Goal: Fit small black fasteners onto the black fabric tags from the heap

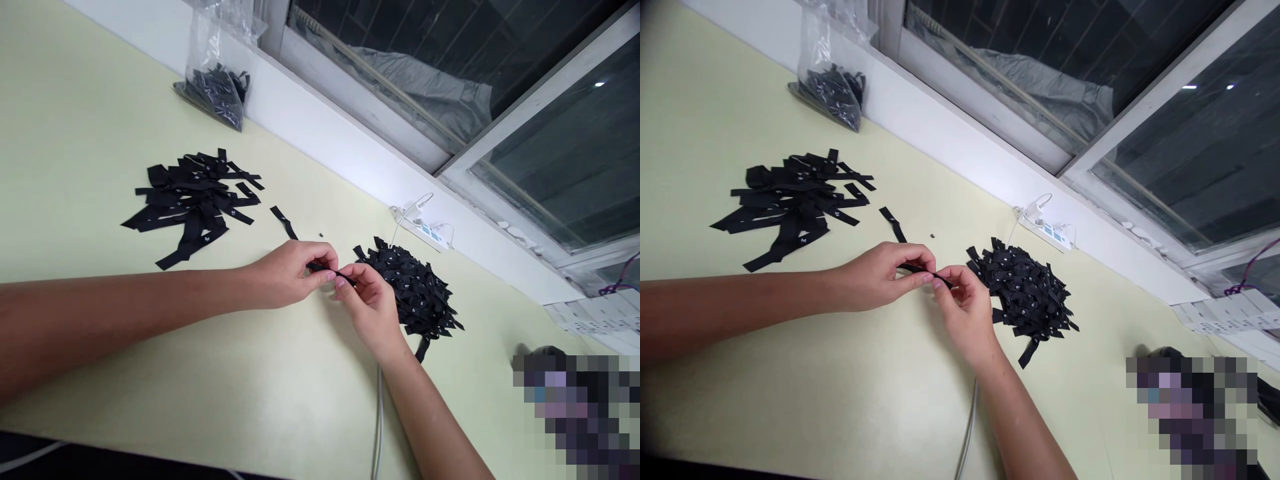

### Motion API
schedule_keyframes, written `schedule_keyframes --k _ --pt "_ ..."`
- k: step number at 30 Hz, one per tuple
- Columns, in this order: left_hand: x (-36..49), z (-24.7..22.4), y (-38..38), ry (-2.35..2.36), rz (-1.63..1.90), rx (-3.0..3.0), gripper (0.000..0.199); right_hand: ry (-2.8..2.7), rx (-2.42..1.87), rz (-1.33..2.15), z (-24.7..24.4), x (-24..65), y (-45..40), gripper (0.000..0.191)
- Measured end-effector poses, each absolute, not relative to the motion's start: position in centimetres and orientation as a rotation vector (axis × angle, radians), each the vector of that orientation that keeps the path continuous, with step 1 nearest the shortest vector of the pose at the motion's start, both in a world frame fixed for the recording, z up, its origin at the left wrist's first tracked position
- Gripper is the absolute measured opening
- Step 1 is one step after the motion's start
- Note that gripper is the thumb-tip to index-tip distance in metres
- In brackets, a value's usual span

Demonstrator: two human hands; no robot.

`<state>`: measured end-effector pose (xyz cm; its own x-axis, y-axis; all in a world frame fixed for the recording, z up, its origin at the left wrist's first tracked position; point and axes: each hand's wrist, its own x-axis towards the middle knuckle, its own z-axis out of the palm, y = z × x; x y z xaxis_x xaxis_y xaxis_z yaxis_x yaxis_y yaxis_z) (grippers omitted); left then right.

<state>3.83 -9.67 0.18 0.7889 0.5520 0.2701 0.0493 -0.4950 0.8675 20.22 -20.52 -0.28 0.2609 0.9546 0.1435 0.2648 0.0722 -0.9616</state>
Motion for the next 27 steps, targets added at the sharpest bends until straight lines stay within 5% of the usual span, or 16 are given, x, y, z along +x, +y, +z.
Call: schedule_keyframes --k 12,27 --pt "3.84 -0.06 -9.74 0.419 0.632 2.021 0.008 -1.214 -1.401 0.881 0.21 20.31 -20.44 0.025" --pt "4.1 0.02 -10.0 0.435 0.615 1.911 0.013 -1.334 -1.545 0.635 0.15 20.98 -20.76 0.008"
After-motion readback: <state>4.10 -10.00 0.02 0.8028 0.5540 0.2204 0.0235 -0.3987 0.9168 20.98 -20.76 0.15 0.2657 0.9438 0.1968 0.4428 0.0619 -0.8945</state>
